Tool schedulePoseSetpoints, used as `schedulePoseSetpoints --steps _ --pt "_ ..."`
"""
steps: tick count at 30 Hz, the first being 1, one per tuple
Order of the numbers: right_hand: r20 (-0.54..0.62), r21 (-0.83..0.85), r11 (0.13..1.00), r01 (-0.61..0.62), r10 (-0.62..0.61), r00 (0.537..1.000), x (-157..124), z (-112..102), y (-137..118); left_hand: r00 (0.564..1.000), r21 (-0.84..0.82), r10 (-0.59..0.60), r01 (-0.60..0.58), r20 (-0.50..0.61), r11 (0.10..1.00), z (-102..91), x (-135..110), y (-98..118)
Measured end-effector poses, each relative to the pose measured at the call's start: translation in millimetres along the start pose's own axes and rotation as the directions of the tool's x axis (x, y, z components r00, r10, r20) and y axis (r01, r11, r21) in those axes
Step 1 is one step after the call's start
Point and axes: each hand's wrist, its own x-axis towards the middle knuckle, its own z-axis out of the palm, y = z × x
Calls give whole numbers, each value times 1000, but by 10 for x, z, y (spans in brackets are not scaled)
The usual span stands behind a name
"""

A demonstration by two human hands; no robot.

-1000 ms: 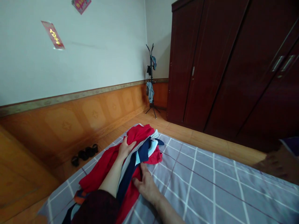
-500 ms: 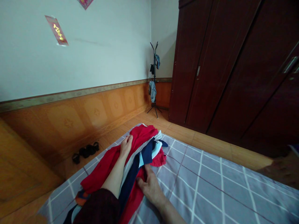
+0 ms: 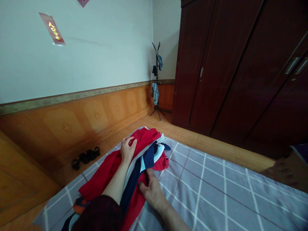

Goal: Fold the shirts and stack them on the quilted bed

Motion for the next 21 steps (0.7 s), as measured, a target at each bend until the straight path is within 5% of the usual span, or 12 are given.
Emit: schedulePoseSetpoints --steps 21 --pt "-22 -12 1000 11 -11 1000 -11 29 26 959 68 132 -153 253 986 -6 -19 205"
